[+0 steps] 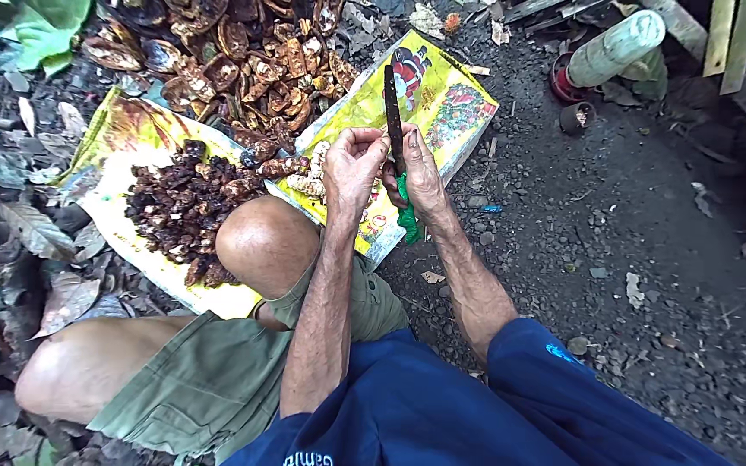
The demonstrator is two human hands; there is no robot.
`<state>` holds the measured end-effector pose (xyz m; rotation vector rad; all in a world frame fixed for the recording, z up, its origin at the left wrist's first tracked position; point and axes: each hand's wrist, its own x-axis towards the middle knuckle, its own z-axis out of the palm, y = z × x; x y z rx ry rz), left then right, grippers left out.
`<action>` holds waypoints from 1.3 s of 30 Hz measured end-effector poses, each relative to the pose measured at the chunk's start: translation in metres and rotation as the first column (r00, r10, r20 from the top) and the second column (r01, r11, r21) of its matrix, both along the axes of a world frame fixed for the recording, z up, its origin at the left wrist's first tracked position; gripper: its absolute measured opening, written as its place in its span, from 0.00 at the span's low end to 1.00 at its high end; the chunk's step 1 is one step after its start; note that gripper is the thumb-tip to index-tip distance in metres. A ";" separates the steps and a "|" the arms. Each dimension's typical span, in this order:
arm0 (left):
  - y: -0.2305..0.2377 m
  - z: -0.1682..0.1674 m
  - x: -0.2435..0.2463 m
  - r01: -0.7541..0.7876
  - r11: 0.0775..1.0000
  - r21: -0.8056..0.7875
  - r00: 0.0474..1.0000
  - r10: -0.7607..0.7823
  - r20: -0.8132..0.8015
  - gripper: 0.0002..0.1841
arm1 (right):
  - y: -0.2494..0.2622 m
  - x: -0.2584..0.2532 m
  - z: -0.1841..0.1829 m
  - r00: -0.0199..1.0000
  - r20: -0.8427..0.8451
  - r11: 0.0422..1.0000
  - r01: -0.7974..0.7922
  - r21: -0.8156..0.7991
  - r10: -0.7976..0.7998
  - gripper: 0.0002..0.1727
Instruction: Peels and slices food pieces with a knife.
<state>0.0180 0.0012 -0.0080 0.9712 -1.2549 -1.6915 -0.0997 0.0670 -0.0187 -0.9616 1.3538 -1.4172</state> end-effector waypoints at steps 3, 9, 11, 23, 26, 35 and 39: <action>0.002 0.004 -0.001 0.006 0.994 -0.114 0.990 0.010 0.139 0.12 | 0.000 0.000 -0.005 1.000 -0.012 1.000 0.020 -0.014 -0.020 0.24; 0.005 0.004 -0.004 0.019 0.959 -0.282 0.940 0.079 0.332 0.10 | 0.000 0.002 -0.004 0.995 -0.090 0.997 0.036 -0.062 -0.042 0.22; 0.005 0.005 -0.004 0.014 0.956 -0.293 0.917 0.105 0.385 0.10 | -0.002 0.002 -0.006 0.991 -0.122 0.995 0.036 -0.090 -0.047 0.22; -0.013 0.000 -0.005 0.155 0.984 -0.086 0.803 -0.074 0.591 0.17 | -0.004 -0.010 0.004 0.989 -0.146 0.973 0.036 0.229 -0.002 0.27; -0.016 0.001 -0.004 0.183 0.981 -0.062 0.761 -0.101 0.640 0.15 | -0.009 -0.022 0.005 0.981 -0.191 0.929 0.086 0.360 -0.017 0.26; -0.022 0.055 0.038 -0.224 0.969 -0.107 0.969 0.210 -0.130 0.13 | -0.026 -0.040 -0.023 0.926 -0.378 0.870 0.185 0.458 0.002 0.25; -0.045 0.108 0.092 -0.390 0.895 -0.214 0.888 0.305 -0.343 0.08 | -0.031 -0.043 -0.043 0.898 -0.440 0.867 0.210 0.452 0.012 0.28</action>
